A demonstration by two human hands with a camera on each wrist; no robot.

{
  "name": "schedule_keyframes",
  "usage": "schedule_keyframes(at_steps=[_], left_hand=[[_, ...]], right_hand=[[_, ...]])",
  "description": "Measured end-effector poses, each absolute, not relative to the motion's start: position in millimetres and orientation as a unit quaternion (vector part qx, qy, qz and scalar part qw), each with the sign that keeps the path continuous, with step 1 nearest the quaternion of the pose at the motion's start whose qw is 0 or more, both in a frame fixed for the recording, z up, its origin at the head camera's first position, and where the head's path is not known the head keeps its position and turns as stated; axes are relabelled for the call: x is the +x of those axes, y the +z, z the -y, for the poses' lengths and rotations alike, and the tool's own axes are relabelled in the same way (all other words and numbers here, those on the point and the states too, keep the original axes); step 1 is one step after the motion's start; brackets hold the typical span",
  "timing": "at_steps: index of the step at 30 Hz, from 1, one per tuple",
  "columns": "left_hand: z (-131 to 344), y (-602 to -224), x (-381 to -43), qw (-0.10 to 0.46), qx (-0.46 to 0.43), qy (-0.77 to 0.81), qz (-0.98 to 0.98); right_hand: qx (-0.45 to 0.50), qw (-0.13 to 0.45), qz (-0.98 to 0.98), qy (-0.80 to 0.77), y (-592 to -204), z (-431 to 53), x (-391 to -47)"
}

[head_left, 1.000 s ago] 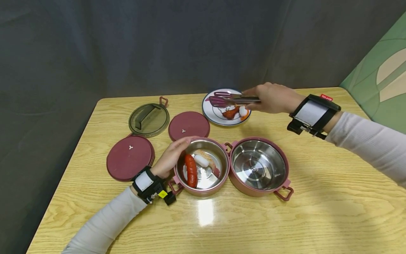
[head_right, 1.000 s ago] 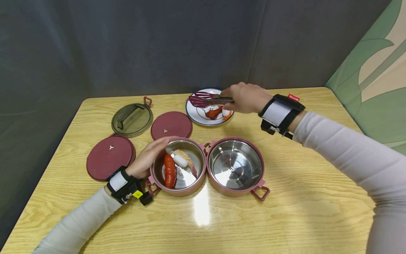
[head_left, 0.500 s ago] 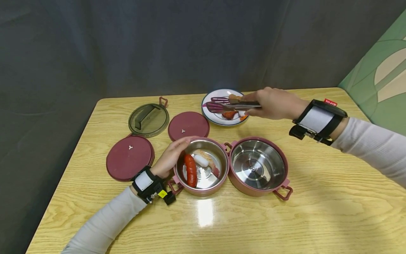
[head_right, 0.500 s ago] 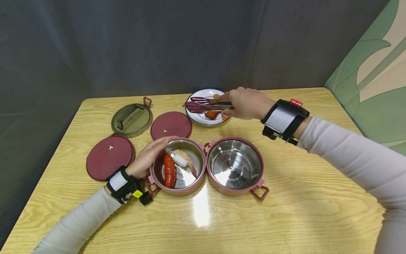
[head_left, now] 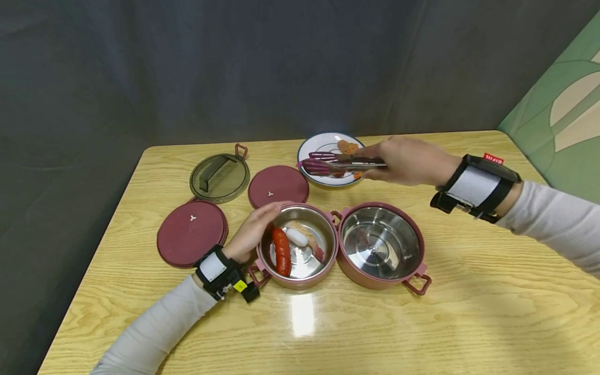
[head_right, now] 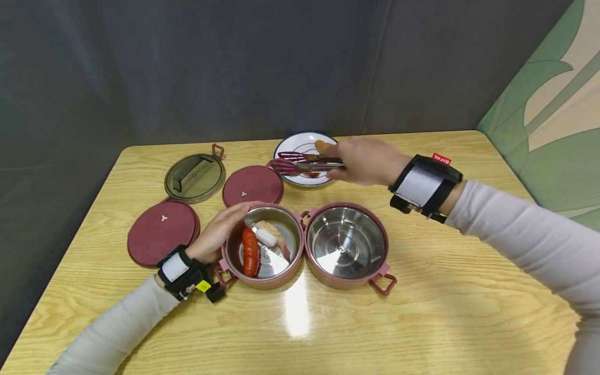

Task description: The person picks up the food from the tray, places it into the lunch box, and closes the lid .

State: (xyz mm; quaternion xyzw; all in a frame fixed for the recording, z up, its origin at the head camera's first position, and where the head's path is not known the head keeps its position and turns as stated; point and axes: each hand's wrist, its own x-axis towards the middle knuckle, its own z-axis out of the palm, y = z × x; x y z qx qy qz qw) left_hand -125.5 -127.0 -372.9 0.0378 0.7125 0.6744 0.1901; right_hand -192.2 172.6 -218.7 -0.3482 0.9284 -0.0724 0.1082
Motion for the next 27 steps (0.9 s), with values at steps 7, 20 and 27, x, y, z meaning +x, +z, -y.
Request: schedule_keyframes(at_steps=[7,20,27], left_hand=[[126.7,-373.3,-125.6,0.193,0.031,0.676,-0.710],[127.4,-375.0,-127.2,0.189,0.062,0.689,-0.697],[127.1,-374.5,-126.7,0.192,0.047,0.687,-0.699]], right_hand=[[-0.353,0.110,-0.926,-0.079,-219.0,-173.0,-187.6],[-0.365,0.102,-0.922,-0.076,-217.9,-169.9,-175.1],[-0.381,0.096,-0.916,-0.079,-216.7,-165.8,-170.1]])
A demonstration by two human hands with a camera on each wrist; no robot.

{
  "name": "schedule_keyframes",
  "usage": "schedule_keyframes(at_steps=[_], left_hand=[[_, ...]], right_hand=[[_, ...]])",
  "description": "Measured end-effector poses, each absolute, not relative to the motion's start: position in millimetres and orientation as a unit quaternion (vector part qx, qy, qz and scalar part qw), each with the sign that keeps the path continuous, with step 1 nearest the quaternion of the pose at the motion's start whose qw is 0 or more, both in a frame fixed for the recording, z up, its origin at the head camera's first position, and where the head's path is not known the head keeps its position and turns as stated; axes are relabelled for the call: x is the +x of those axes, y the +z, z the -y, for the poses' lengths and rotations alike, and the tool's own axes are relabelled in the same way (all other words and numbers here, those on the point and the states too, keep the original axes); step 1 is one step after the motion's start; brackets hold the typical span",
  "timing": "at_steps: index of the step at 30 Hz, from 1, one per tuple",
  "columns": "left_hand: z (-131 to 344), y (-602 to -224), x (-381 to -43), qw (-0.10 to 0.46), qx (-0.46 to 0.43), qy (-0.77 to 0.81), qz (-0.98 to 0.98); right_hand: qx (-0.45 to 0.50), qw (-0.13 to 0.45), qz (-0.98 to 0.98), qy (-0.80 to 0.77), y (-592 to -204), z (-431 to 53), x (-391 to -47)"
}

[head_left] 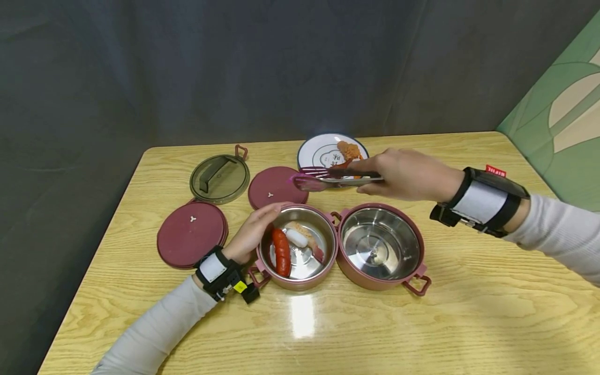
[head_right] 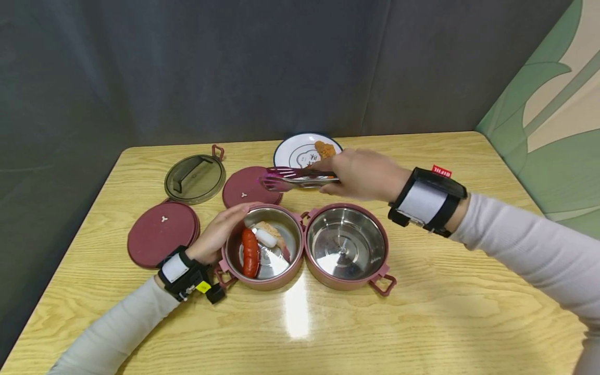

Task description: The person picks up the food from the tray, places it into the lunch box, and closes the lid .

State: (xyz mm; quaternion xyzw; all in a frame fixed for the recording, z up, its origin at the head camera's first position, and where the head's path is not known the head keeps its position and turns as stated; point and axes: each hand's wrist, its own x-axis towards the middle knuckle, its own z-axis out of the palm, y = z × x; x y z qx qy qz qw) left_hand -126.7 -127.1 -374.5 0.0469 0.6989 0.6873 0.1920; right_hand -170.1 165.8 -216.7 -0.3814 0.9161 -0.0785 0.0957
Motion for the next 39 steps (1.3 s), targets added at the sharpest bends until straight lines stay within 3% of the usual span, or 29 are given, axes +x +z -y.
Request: schedule_keyframes(at_steps=[28,39], left_hand=[[127.3,-373.6,-124.7,0.194,0.028,0.670,-0.716],[127.0,-374.2,-127.2,0.189,0.082,0.681,-0.703]], right_hand=[[-0.428,0.094,-0.895,-0.087,-216.7,-161.1,-146.7],[-0.435,0.120,-0.889,-0.080,-217.6,-156.4,-133.4]])
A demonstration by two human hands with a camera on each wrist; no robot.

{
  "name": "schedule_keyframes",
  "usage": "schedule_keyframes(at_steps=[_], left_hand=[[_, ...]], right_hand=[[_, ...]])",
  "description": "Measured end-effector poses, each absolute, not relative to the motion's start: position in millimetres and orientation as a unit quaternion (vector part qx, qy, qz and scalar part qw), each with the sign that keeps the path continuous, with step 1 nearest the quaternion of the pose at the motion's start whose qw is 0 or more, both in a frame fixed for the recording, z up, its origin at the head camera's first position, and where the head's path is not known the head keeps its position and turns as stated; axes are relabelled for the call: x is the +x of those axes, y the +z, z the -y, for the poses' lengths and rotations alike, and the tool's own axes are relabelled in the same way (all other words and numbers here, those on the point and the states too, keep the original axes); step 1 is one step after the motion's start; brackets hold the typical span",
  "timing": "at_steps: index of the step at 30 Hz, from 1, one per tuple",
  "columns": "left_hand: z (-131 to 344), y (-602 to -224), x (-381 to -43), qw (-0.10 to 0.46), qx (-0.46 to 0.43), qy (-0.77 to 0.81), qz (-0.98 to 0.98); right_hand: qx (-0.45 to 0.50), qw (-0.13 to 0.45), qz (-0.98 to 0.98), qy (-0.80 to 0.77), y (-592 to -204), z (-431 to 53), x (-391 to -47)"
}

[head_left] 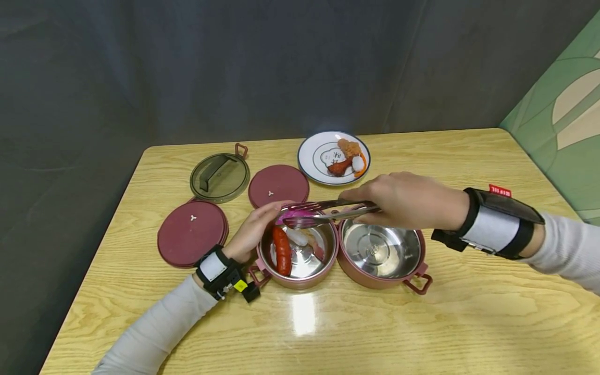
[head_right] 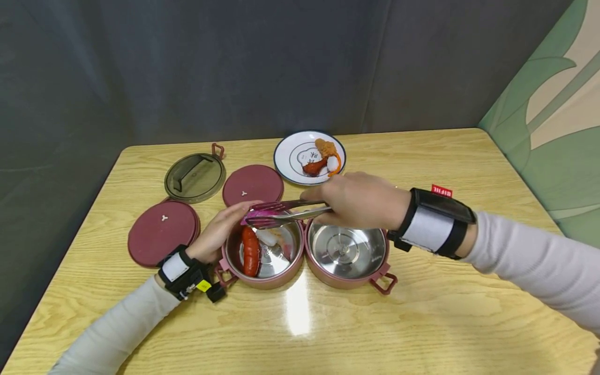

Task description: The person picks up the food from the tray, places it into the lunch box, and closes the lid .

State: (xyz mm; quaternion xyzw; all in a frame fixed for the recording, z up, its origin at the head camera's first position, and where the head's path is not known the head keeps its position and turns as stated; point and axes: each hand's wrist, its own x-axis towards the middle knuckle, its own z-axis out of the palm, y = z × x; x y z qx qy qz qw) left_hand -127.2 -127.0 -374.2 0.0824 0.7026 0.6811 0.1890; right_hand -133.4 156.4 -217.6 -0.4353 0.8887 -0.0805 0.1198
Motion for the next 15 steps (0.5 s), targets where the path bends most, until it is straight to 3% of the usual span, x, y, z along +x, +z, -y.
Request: schedule_keyframes(at_steps=[15], left_hand=[[127.3,-374.3,-127.6,0.192,0.087,0.695,-0.688]], right_hand=[[-0.456,0.157,-0.873,-0.074,-220.9,-153.7,-124.5]])
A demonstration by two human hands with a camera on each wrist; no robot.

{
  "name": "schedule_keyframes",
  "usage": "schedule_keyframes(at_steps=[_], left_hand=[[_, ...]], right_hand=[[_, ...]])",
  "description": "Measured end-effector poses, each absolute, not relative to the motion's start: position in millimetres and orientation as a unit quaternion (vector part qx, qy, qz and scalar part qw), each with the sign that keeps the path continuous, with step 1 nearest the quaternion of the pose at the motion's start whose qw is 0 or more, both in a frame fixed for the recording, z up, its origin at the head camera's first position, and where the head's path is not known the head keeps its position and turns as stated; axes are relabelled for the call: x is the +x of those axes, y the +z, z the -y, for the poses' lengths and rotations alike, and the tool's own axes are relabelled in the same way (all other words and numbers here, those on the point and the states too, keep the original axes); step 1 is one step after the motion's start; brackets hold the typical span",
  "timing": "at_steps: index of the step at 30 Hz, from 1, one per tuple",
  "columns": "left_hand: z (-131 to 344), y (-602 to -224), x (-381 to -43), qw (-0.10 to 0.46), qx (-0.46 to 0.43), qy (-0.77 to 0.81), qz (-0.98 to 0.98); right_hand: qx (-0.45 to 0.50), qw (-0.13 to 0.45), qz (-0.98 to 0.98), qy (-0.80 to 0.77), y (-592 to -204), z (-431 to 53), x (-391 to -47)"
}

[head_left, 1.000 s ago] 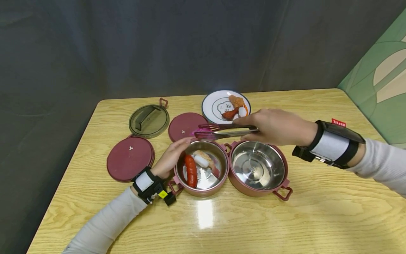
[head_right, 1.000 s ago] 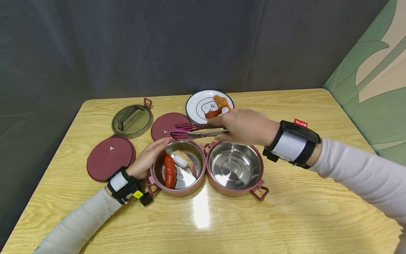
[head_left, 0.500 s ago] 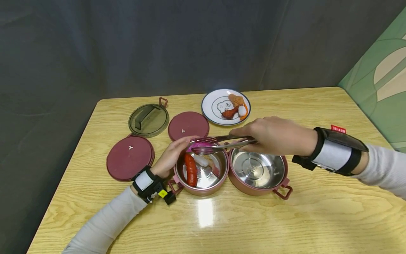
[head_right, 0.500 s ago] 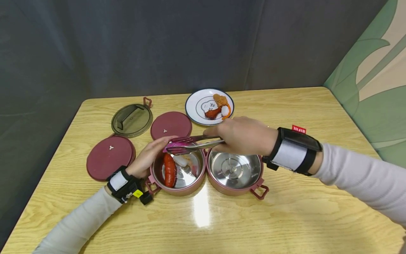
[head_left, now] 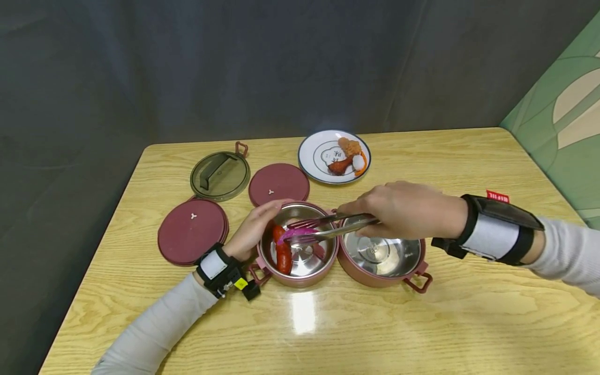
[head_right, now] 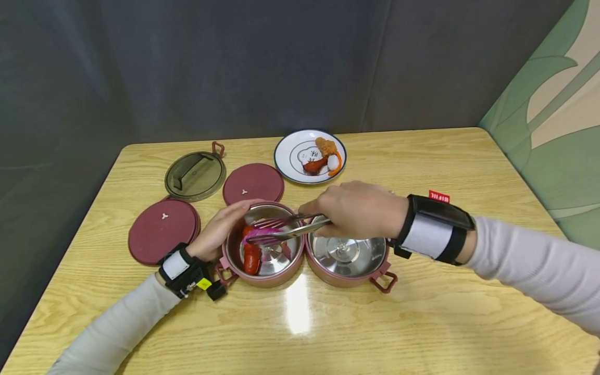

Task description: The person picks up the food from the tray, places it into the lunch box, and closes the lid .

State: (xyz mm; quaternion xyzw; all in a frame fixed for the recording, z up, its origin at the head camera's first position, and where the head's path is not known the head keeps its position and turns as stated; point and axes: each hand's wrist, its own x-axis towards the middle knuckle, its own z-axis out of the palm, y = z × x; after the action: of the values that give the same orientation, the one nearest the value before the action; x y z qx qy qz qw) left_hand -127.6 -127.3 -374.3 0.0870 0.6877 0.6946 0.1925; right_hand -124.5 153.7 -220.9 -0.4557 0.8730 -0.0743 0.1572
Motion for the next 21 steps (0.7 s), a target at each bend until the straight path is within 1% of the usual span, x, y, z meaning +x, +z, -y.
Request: schedule_keyframes(at_steps=[6,21], left_hand=[[127.6,-375.5,-128.1,0.189,0.084,0.692,-0.692],[127.5,-375.8,-128.5,0.196,0.089,0.697,-0.684]], right_hand=[[-0.459,0.179,-0.867,-0.071,-223.4,-152.0,-122.6],[-0.472,0.191,-0.859,-0.054,-229.4,-150.4,-118.3]])
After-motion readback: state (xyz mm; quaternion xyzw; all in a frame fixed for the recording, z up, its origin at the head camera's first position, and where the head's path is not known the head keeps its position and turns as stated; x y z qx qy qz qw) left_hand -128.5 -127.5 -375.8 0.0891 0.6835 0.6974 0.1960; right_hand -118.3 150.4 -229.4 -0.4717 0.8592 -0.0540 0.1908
